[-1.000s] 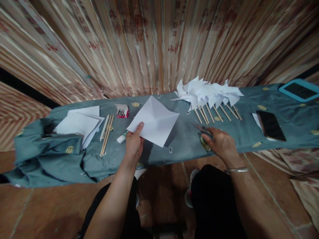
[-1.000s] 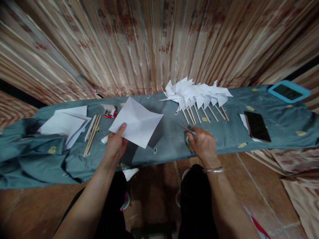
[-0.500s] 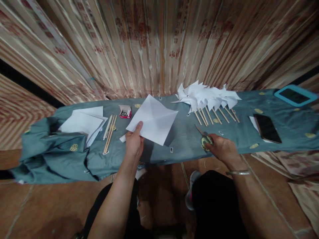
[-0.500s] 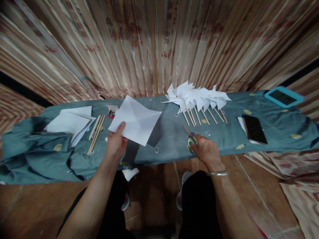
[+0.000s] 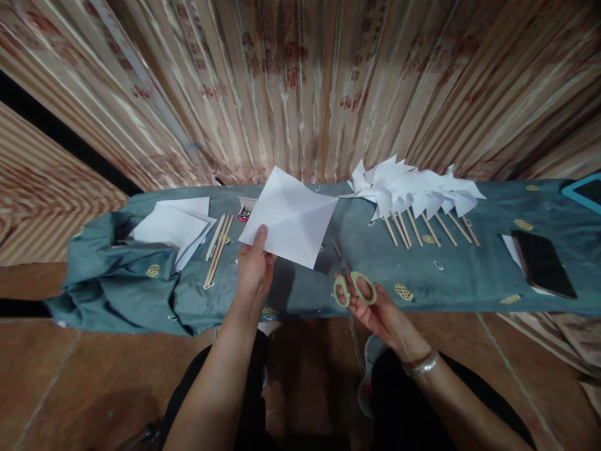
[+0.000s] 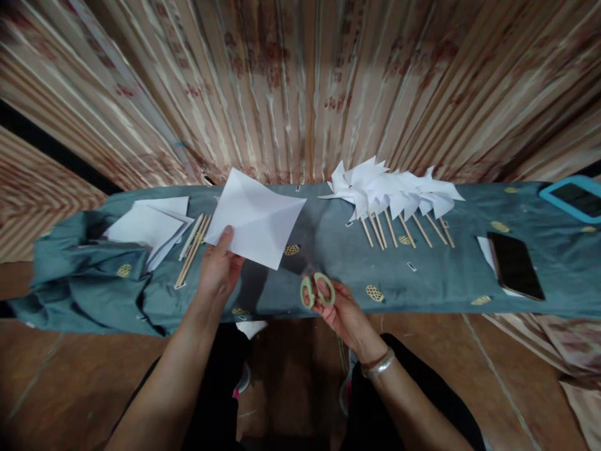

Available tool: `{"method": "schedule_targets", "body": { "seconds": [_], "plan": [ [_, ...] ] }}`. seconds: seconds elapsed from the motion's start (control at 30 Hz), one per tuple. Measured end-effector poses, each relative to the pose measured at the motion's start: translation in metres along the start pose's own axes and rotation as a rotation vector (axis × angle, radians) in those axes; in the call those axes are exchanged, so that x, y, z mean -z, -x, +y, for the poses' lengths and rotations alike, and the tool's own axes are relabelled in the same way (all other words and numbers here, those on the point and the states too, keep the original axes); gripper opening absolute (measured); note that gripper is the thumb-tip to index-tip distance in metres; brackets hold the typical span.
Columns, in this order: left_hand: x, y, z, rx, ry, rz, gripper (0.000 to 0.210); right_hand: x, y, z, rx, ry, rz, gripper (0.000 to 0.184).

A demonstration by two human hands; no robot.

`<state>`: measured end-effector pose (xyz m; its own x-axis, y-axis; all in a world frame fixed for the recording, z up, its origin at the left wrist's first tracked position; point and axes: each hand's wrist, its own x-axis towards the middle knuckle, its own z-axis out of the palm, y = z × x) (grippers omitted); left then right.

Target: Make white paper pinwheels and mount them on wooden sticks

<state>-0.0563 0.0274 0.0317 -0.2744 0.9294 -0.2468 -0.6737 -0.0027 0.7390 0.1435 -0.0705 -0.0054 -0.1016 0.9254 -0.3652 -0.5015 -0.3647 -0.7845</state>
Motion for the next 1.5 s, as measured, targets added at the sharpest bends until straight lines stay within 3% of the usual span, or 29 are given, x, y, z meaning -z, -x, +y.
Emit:
{"method": "schedule_targets", "body": {
  "seconds": [0.2,0.33,0.67,1.07,1.5],
  "plan": [
    [-0.003,-0.006,0.0,0.026,0.017,0.036,0.008,-0.006,0.01,0.004,0.04,0.333,-0.237,0.056],
    [-0.005,-0.007,-0.007,0.042,0.004,0.026,0.01,-0.005,0.008,0.008,0.084,0.387,-0.309,0.058],
    [-0.01,-0.003,-0.026,0.066,-0.015,-0.029,0.016,-0.003,-0.001,0.011,0.108,0.334,-0.247,0.056],
    [-0.011,-0.001,-0.027,0.071,-0.031,-0.022,0.009,-0.004,-0.002,0.008,0.124,0.388,-0.258,0.057],
    [-0.009,0.001,-0.027,0.082,-0.049,-0.037,0.015,-0.003,-0.003,0.01,0.134,0.378,-0.255,0.054]
  ]
}}
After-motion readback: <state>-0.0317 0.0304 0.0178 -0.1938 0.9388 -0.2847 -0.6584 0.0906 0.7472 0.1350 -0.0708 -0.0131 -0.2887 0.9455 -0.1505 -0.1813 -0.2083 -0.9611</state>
